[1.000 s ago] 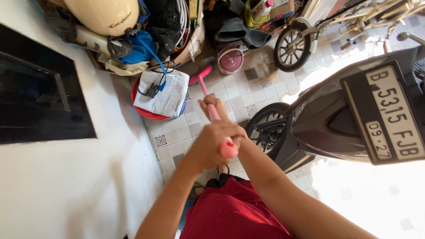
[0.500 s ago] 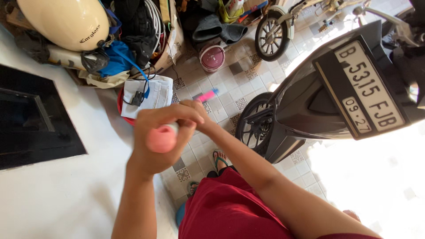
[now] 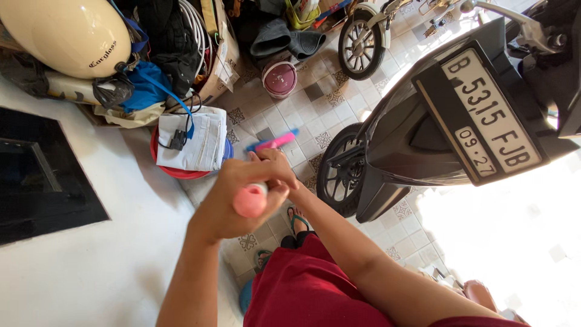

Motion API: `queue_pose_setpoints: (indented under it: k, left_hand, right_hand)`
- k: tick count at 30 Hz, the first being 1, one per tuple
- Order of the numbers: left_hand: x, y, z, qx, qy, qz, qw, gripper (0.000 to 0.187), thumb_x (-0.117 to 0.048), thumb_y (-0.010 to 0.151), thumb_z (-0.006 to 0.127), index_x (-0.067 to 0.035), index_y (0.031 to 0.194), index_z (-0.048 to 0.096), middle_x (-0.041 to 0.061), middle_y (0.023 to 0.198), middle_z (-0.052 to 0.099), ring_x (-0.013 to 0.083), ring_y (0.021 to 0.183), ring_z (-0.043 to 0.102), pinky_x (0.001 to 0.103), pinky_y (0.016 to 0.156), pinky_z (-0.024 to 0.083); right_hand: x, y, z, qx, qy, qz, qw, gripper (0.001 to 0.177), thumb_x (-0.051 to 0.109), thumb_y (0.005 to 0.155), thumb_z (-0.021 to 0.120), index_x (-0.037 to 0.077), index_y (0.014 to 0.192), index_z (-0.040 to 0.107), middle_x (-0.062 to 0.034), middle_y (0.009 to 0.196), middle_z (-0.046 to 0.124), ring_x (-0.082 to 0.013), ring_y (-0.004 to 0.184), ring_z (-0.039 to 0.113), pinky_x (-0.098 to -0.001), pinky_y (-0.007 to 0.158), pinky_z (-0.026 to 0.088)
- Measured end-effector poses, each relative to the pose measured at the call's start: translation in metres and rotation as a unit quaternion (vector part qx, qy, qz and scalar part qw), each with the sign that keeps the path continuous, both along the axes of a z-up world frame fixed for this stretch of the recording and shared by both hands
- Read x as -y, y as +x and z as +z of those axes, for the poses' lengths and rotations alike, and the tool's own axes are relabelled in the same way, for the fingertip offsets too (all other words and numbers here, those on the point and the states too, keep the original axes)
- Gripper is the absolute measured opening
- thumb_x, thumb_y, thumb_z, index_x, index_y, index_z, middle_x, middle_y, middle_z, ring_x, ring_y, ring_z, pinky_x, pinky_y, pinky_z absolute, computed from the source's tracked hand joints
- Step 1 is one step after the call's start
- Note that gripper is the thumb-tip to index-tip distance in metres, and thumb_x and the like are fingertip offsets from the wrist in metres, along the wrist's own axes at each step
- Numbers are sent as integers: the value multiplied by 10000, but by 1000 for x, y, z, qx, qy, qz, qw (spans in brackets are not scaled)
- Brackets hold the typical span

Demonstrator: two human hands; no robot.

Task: The person sweeps the tiled floor with a pink broom, moving around a laundry basket and parked motorcycles.

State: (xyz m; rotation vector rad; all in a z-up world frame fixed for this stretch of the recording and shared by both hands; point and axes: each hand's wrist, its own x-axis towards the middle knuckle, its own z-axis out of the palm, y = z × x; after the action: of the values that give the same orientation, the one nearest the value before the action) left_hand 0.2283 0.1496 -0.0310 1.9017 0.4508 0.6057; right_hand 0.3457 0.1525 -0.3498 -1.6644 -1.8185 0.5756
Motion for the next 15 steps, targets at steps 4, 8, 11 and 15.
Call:
queue_pose_setpoints:
  k: [4,8,11,15]
  left_hand:
    - [-5,1,28,33,-71,31,996,124,6,861,663,-61,957,705,43,883,758,113,748,677,265,708,541]
    - [0,10,36,40,-16,51,998,117,15,872,665,-72,938,708,27,816,737,106,740,718,251,711,557]
    - [7,26,16,45,26,49,997,112,24,870,682,-72,925,701,35,819,718,129,727,710,257,712,551]
    - [17,73,-51,77,21,64,995,108,39,912,688,-58,957,680,66,890,694,195,820,707,295,782,554]
  right_hand:
    - [22,9,9,-5,24,-10,1000,150,223,814,717,85,872,716,-142,832,718,-362,789,667,-472,654,488]
    - [23,37,37,-118,65,-32,990,239,251,753,740,48,873,700,-150,833,713,-343,775,670,-430,663,508]
    - [-9,63,35,-164,-88,-176,967,375,324,1001,690,32,768,664,-175,680,609,-329,634,579,-422,633,468]
    - [-40,144,5,-123,100,-43,986,398,248,998,737,6,748,544,-152,724,539,-303,694,503,-417,657,423]
